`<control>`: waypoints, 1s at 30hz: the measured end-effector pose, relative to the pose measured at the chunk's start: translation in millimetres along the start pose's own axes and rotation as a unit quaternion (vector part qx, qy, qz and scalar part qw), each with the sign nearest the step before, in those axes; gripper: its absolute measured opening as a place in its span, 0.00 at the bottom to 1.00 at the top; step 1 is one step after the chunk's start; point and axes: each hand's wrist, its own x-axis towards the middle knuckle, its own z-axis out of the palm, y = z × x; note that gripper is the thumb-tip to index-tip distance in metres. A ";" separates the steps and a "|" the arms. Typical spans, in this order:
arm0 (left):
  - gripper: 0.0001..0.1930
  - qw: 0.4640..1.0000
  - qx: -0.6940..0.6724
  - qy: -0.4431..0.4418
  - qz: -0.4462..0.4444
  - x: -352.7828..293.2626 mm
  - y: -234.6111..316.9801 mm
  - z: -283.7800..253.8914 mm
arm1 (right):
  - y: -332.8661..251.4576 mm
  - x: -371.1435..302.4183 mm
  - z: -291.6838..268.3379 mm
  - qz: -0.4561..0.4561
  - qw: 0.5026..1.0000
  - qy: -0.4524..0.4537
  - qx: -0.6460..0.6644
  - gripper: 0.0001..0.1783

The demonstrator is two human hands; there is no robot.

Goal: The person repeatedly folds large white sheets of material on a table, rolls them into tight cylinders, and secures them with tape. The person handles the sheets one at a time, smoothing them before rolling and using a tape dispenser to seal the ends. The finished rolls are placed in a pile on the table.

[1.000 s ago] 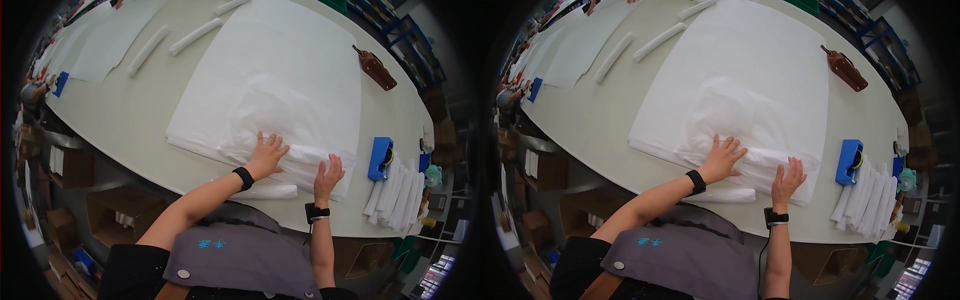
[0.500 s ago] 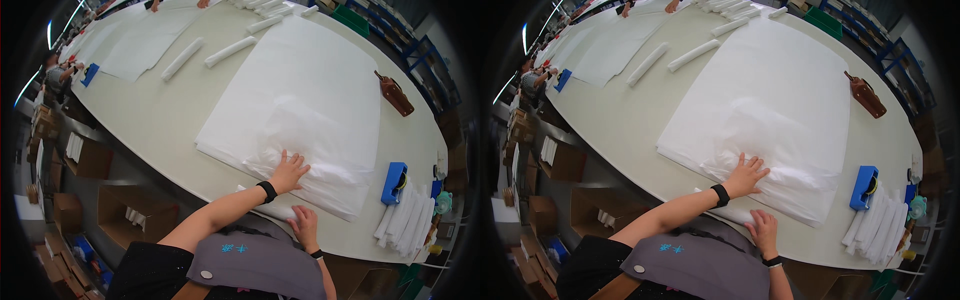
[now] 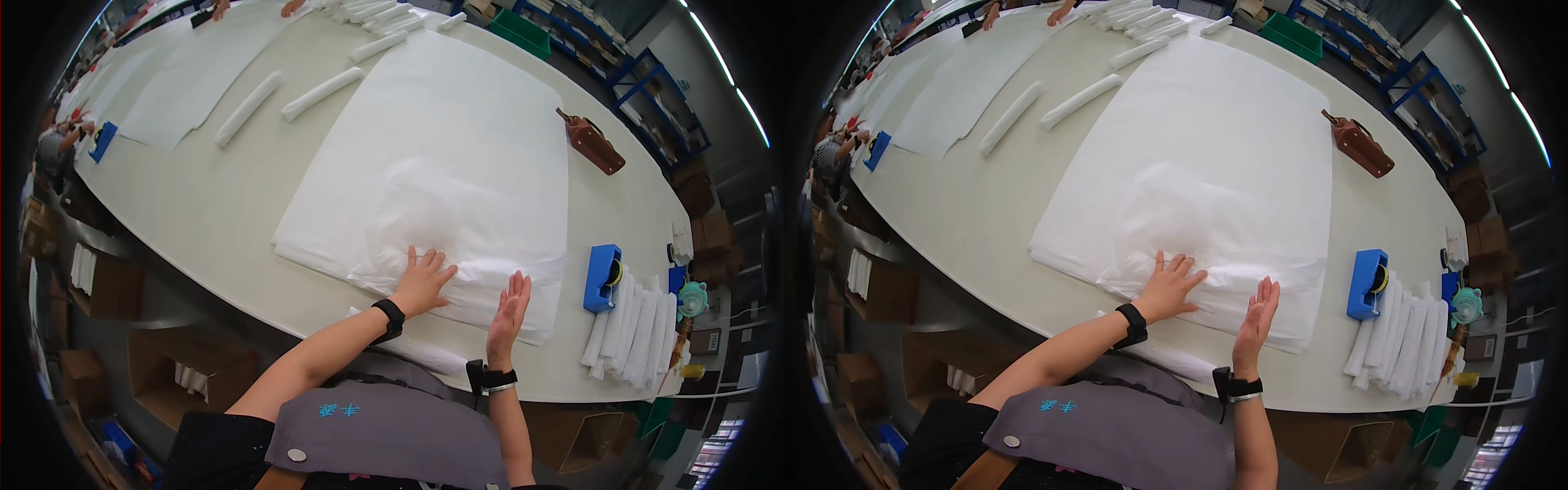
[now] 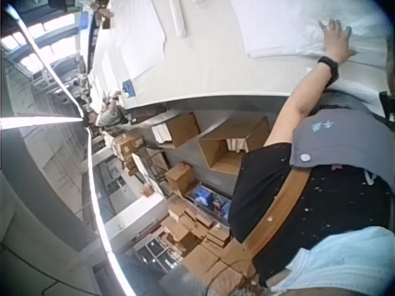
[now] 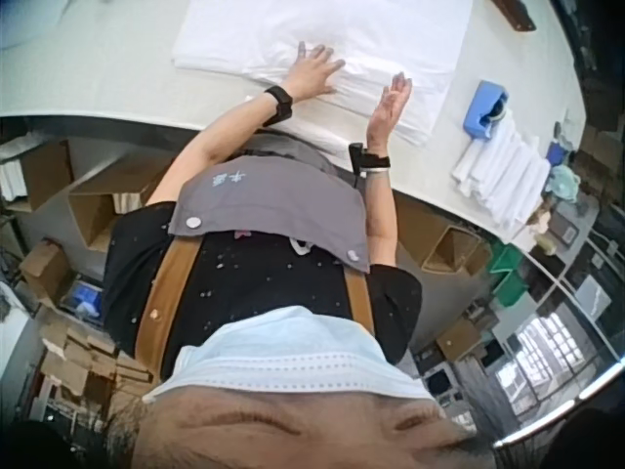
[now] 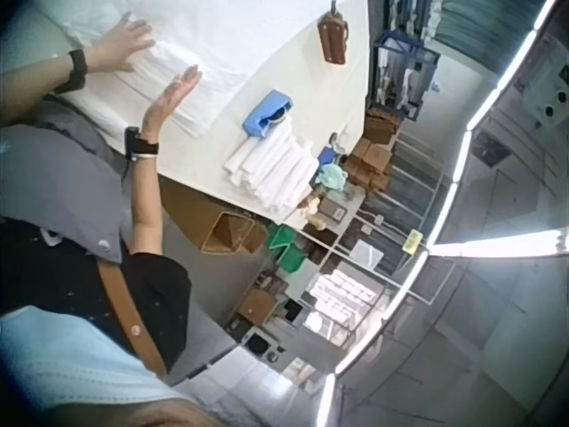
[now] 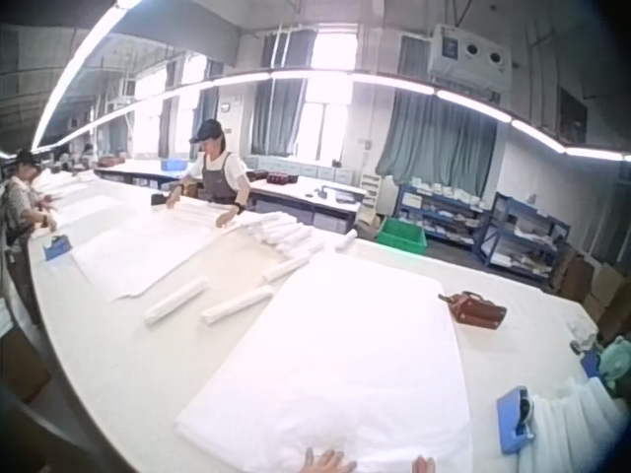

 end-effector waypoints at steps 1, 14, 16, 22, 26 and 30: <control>0.40 1.000 0.003 -0.003 0.000 -1.3 -0.4 0.5 | 7.5 14.8 6.1 -0.020 0.999 0.017 0.020 0.44; 0.40 1.000 0.002 -0.014 -0.002 -0.8 -3.7 0.0 | 52.1 5.4 -26.8 0.100 0.991 0.073 0.048 0.16; 0.40 1.000 -0.006 -0.011 0.000 -3.0 -3.3 0.2 | 48.5 -26.7 -63.6 0.130 0.958 0.252 0.046 0.12; 0.39 1.000 -0.007 -0.022 0.016 -0.6 -4.3 -2.9 | 38.8 -54.8 -88.0 0.231 0.904 0.331 0.139 0.15; 0.38 0.999 -0.006 -0.025 0.025 2.4 -1.8 -4.8 | 51.3 -18.2 -90.6 0.281 0.906 0.276 0.155 0.18; 0.38 0.999 -0.001 -0.019 0.031 2.8 -3.7 -3.4 | 54.6 11.2 -66.9 0.148 0.944 0.252 0.150 0.25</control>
